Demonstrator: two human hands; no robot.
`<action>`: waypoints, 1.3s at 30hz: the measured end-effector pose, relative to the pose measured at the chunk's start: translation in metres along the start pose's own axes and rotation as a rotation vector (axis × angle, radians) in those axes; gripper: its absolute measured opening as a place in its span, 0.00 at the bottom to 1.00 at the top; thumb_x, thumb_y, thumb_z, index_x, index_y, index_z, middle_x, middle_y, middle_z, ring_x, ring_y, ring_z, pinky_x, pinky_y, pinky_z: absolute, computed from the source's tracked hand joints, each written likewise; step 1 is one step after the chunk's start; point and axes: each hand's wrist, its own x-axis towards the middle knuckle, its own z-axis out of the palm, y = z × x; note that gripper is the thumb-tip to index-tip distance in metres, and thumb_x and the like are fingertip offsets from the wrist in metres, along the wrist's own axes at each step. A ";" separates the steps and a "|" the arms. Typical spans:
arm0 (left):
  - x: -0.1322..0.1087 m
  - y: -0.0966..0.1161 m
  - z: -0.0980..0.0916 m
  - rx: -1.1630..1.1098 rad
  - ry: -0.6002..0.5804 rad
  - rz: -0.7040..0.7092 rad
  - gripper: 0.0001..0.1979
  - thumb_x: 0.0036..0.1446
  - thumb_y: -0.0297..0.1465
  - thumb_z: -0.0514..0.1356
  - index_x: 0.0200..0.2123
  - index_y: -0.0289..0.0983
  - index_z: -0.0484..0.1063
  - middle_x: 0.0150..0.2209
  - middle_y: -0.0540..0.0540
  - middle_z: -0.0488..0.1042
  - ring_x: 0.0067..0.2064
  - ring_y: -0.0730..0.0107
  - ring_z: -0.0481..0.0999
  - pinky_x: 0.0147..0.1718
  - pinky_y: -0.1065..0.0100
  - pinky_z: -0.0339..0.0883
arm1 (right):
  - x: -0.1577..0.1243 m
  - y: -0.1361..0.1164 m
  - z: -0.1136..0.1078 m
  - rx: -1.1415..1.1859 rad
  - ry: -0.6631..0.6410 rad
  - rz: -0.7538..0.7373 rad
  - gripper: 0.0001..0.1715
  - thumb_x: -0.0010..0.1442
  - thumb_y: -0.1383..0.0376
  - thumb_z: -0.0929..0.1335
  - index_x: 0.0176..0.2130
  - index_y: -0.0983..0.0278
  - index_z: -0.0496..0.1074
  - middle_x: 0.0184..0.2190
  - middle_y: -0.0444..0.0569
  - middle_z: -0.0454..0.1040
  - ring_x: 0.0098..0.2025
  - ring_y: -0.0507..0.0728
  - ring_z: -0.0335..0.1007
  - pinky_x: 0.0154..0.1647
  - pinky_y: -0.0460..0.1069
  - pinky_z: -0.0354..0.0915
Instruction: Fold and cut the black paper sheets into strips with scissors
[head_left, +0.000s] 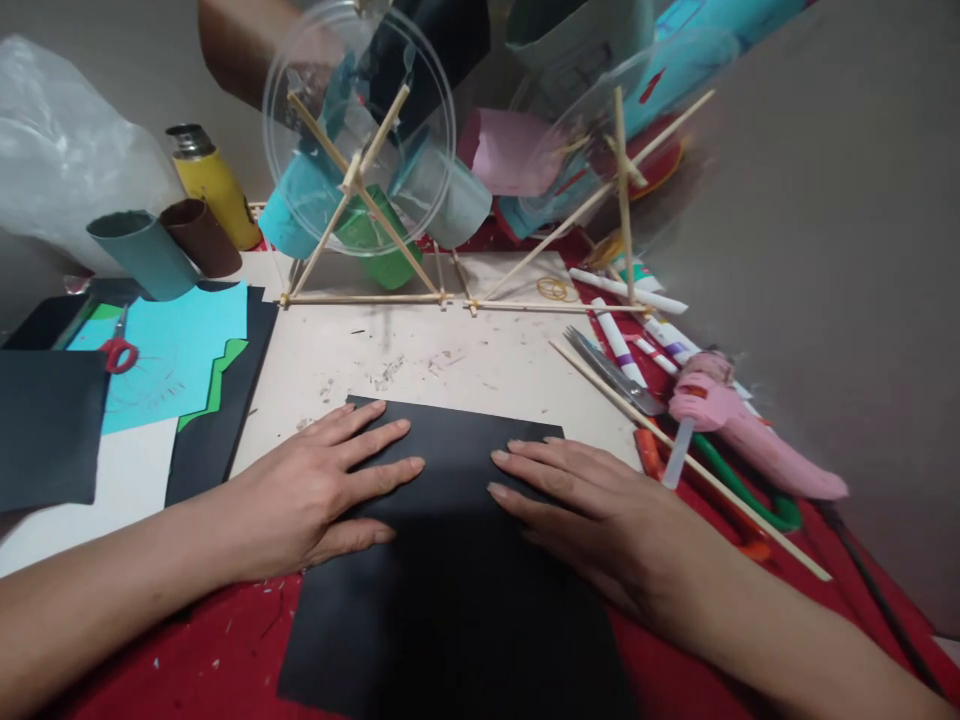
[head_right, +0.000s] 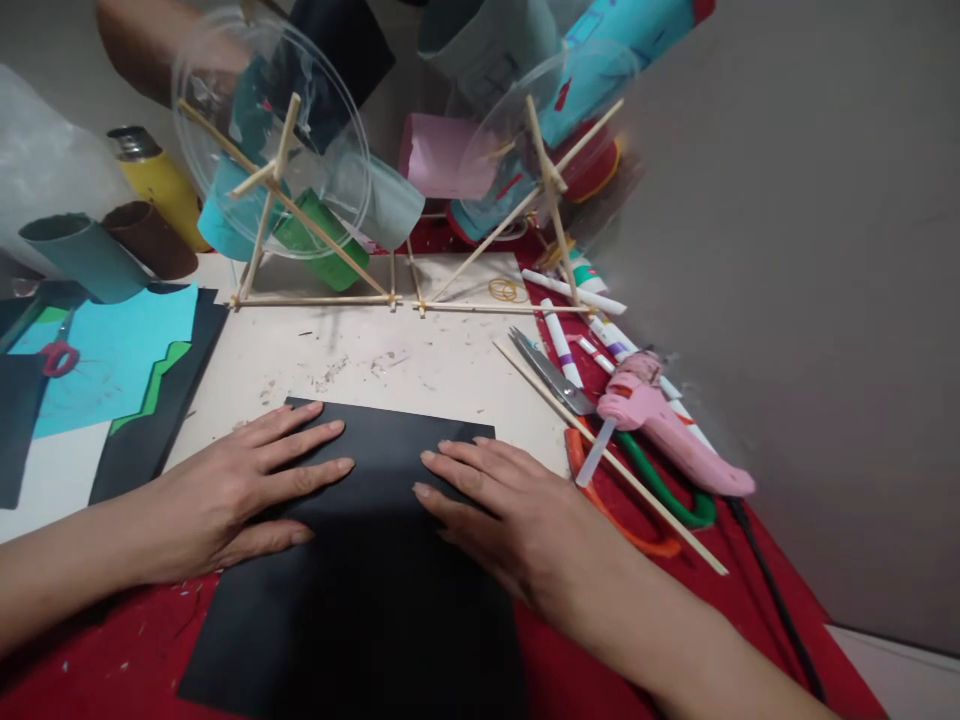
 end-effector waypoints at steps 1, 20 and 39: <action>0.000 0.000 -0.001 -0.010 -0.004 -0.002 0.28 0.60 0.41 0.57 0.62 0.43 0.60 0.65 0.41 0.55 0.66 0.45 0.49 0.61 0.44 0.50 | -0.002 0.000 0.000 0.007 -0.010 0.013 0.20 0.64 0.66 0.63 0.55 0.56 0.69 0.58 0.51 0.68 0.59 0.64 0.63 0.55 0.64 0.65; -0.009 0.008 -0.001 0.052 -0.023 -0.021 0.27 0.62 0.41 0.54 0.63 0.44 0.57 0.66 0.40 0.53 0.67 0.48 0.48 0.61 0.44 0.49 | 0.030 -0.041 -0.017 -0.178 0.006 0.112 0.21 0.65 0.60 0.62 0.51 0.69 0.72 0.46 0.61 0.77 0.47 0.66 0.74 0.52 0.67 0.65; 0.036 0.007 0.008 -0.042 0.111 -0.221 0.38 0.64 0.49 0.41 0.67 0.28 0.41 0.68 0.34 0.39 0.69 0.59 0.40 0.65 0.56 0.41 | 0.084 -0.048 0.019 0.024 -0.148 0.107 0.40 0.65 0.48 0.57 0.67 0.67 0.50 0.67 0.58 0.48 0.69 0.63 0.38 0.67 0.63 0.37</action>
